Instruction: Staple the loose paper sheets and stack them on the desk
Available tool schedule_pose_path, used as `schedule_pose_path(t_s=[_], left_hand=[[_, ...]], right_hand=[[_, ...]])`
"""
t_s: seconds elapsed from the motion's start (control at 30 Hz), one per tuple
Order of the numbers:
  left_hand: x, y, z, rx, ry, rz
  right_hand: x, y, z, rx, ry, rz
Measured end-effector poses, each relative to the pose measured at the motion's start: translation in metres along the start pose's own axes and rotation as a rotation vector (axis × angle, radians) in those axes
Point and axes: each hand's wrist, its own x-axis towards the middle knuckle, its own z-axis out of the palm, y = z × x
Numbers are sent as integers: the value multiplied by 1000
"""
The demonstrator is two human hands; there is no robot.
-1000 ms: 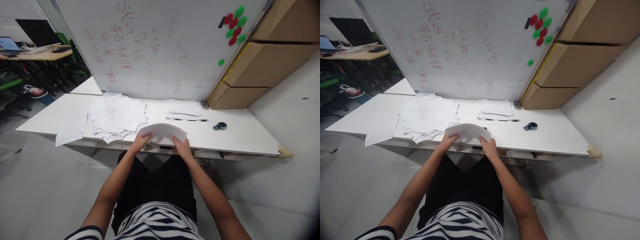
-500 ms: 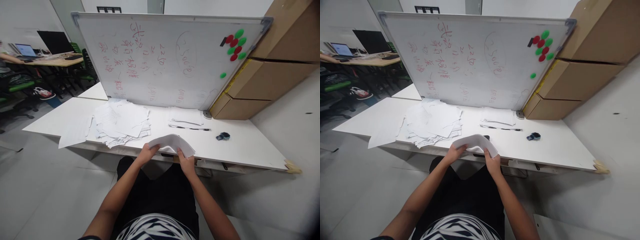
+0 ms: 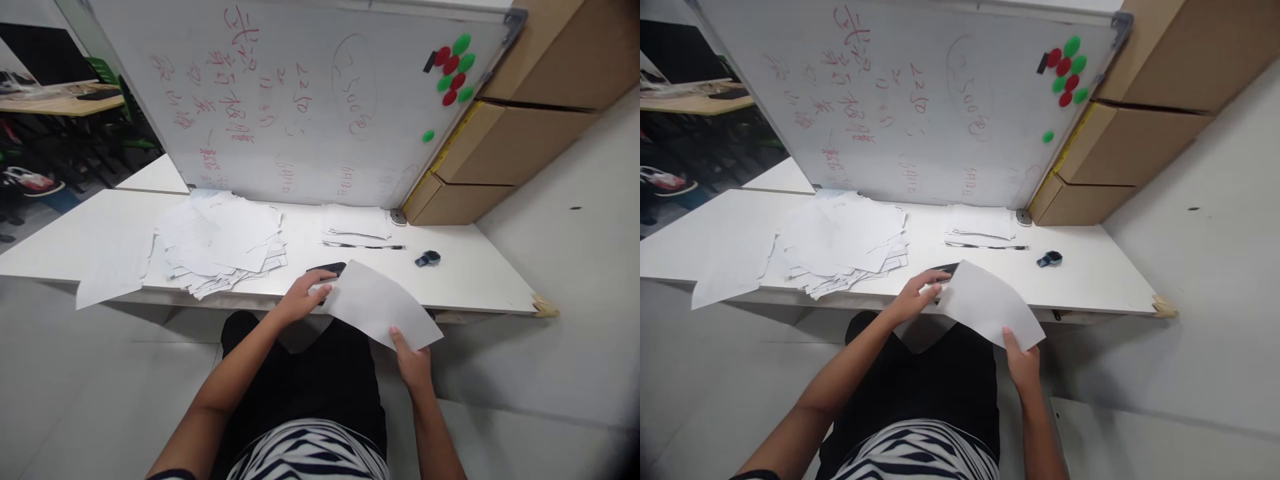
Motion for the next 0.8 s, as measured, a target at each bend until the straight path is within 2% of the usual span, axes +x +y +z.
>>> schedule_pose_path(t_s=[0.1, 0.17, 0.23, 0.4, 0.57, 0.8], left_hand=[[33, -10, 8, 380, 10, 75], [51, -20, 15, 580, -60, 15], [63, -28, 18, 669, -154, -42], [68, -34, 13, 601, -234, -52], [69, -33, 4, 484, -313, -80], [72, -37, 3, 457, -344, -68]], right_hand=[[2, 17, -22, 119, 95, 155], [1, 20, -29, 227, 103, 209], [-2, 15, -32, 307, 40, 252], [-3, -8, -34, 306, -144, 277], [4, -13, -34, 294, -284, 302], [6, -8, -32, 273, -340, 313]])
